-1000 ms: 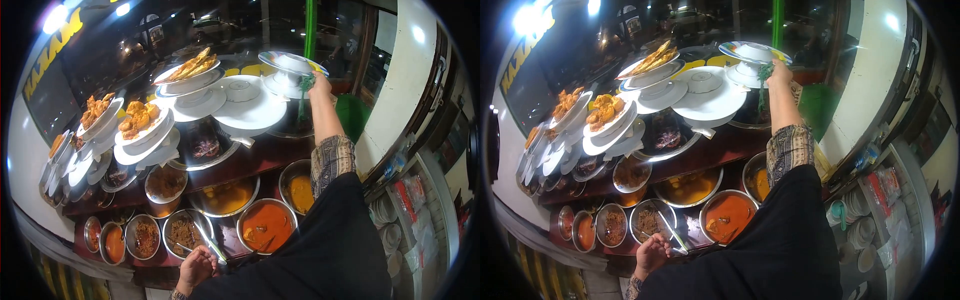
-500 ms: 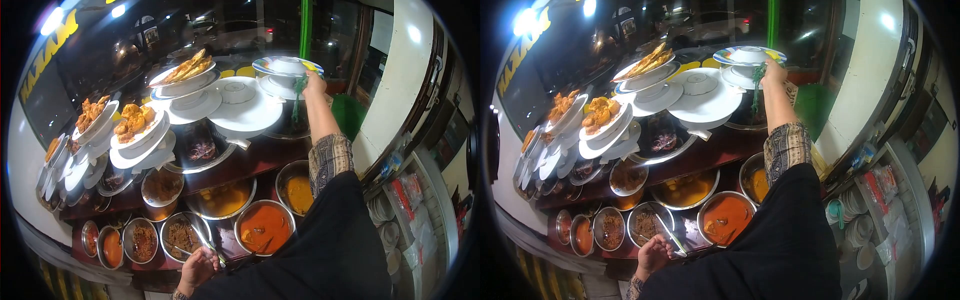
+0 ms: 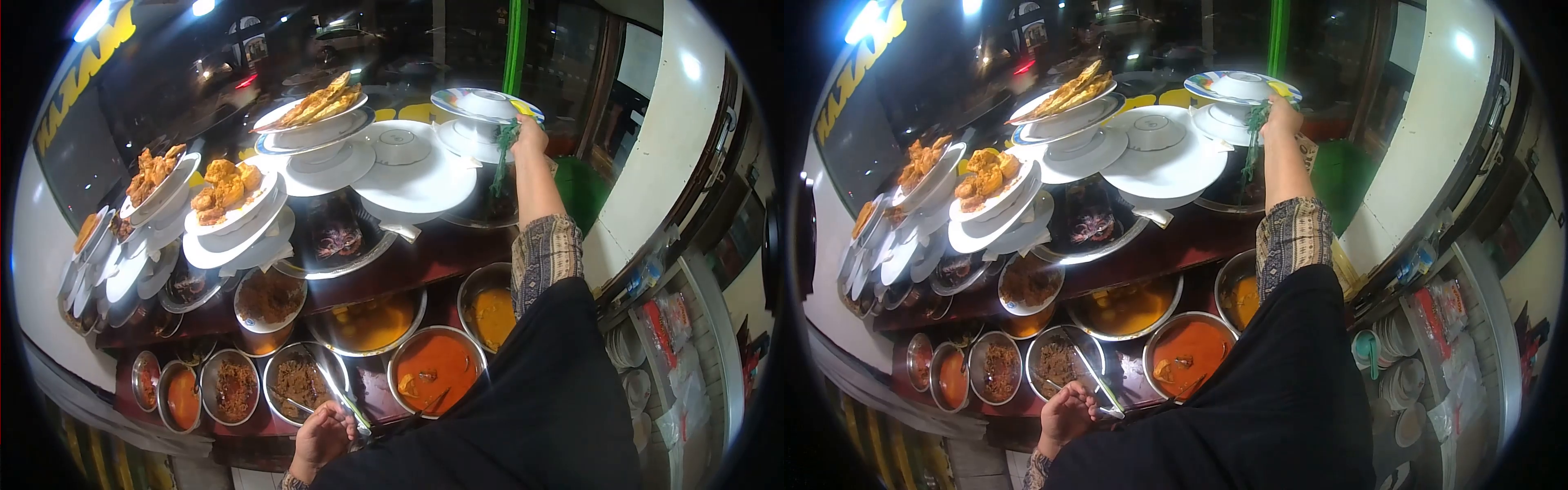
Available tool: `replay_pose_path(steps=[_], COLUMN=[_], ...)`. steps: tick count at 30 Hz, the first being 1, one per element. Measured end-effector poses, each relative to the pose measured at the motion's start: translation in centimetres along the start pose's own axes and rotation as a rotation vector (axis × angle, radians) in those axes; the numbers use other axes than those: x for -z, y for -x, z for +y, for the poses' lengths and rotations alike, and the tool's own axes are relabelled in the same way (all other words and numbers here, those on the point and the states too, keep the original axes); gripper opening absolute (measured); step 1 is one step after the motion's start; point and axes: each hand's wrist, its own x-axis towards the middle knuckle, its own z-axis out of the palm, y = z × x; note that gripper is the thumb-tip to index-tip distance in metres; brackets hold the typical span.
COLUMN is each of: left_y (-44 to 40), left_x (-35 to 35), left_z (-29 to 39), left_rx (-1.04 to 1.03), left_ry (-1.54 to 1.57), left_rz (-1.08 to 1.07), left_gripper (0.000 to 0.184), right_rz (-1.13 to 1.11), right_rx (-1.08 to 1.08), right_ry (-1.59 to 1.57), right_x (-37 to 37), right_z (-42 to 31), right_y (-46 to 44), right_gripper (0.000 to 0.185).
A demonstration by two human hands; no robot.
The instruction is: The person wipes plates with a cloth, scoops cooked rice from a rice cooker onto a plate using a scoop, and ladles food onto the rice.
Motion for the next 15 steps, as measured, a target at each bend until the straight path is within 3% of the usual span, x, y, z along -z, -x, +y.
replay_pose_path(steps=[8, 11, 15], left_y=[-0.2, -0.3, -0.7], left_x=[0.4, 0.7, 1.0], left_z=[0.1, 0.1, 0.0], left_rx=[0.024, 0.026, 0.041], left_ry=[0.058, 0.041, 0.040], left_rz=[-0.001, -0.011, -0.040], left_gripper=[0.028, 0.028, 0.029], right_rz=[0.009, 0.133, 0.053], right_rx=[0.090, 0.105, 0.172], right_ry=[0.196, 0.303, 0.287], right_x=[1.2, 1.6, 2.9], right_z=[0.0, -1.8, -3.2], right_y=[-1.7, 0.8, 2.4], right_gripper=[0.057, 0.061, 0.066])
